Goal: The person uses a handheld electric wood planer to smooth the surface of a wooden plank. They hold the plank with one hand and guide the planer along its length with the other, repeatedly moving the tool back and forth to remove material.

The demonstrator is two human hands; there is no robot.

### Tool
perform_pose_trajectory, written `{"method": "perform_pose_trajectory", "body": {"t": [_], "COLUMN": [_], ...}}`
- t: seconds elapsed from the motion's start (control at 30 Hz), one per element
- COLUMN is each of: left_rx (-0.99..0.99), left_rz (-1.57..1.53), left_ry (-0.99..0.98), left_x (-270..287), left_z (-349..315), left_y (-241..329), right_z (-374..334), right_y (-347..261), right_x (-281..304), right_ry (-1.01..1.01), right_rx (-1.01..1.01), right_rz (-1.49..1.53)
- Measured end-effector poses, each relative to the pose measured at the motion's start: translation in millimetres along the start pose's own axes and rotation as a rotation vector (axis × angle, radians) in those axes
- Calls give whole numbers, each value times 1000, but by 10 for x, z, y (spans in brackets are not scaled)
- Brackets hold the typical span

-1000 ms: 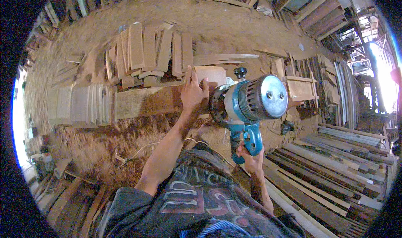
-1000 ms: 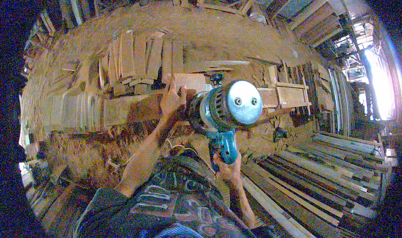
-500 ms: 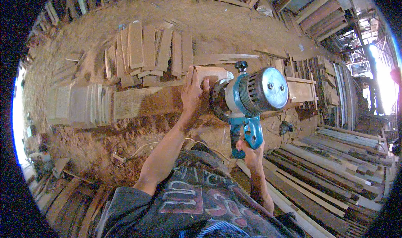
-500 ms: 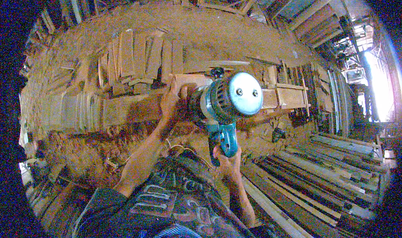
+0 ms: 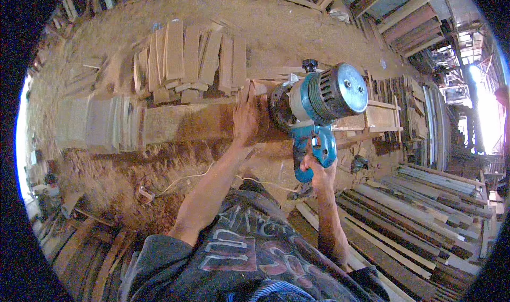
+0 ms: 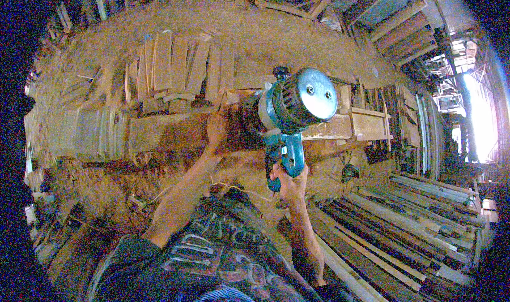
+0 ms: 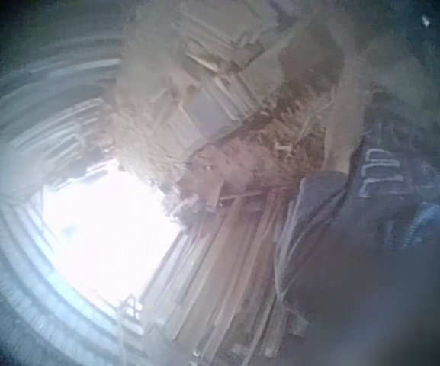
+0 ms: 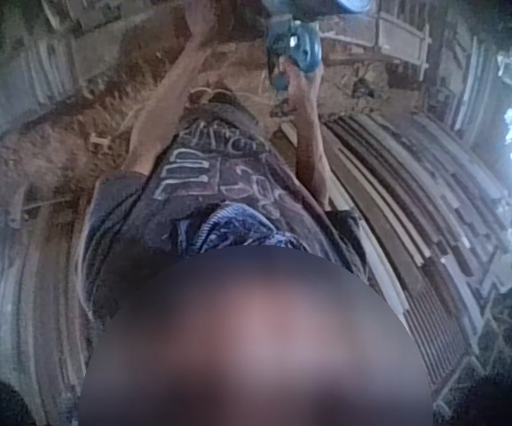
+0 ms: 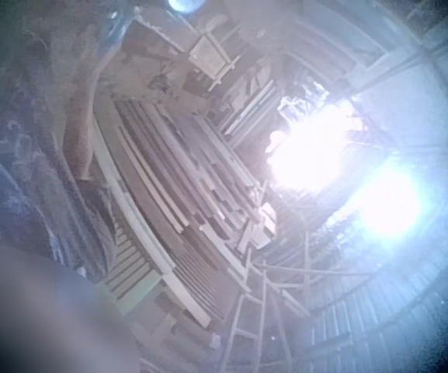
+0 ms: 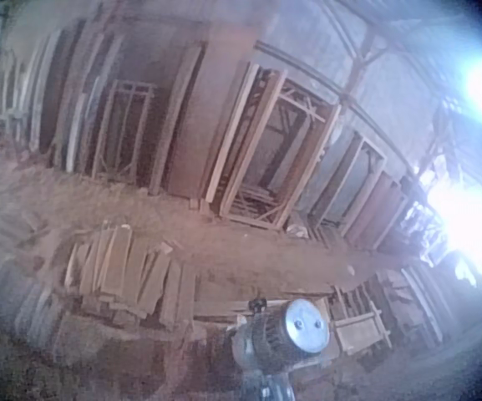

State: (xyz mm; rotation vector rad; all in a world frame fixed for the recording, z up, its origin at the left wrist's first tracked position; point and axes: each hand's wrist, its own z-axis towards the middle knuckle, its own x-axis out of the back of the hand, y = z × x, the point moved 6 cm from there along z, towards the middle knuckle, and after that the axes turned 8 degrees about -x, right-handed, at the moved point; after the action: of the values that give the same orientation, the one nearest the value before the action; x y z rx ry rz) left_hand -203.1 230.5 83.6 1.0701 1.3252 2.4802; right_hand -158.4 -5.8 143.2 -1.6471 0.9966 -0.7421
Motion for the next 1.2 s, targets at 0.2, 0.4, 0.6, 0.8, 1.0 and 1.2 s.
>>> {"method": "perform_pose_trajectory", "body": {"t": [0.2, 0.4, 0.6, 0.8, 1.0, 1.2], "left_rx": [53, 41, 10, 62, 287, 171], "left_rz": [33, 18, 65, 183, 44, 134], "left_ry": [-28, -41, -31, -144, -167, -19], "left_x": [-37, -82, -145, -245, -272, -233], "left_z": [13, 14, -27, -43, -57, -16], "left_y": [0, -16, -123, -226, -353, -303], "right_z": [171, 358, 509, 685, 837, 13], "right_y": [-67, -94, -110, -170, -208, 103], "right_x": [-80, -117, -169, -289, -356, 100], "right_ry": [6, -58, -64, -95, 0, 33], "right_rx": [3, 39, 80, 121, 138, -3], "right_rz": [59, 39, -80, -75, -209, -145]}}
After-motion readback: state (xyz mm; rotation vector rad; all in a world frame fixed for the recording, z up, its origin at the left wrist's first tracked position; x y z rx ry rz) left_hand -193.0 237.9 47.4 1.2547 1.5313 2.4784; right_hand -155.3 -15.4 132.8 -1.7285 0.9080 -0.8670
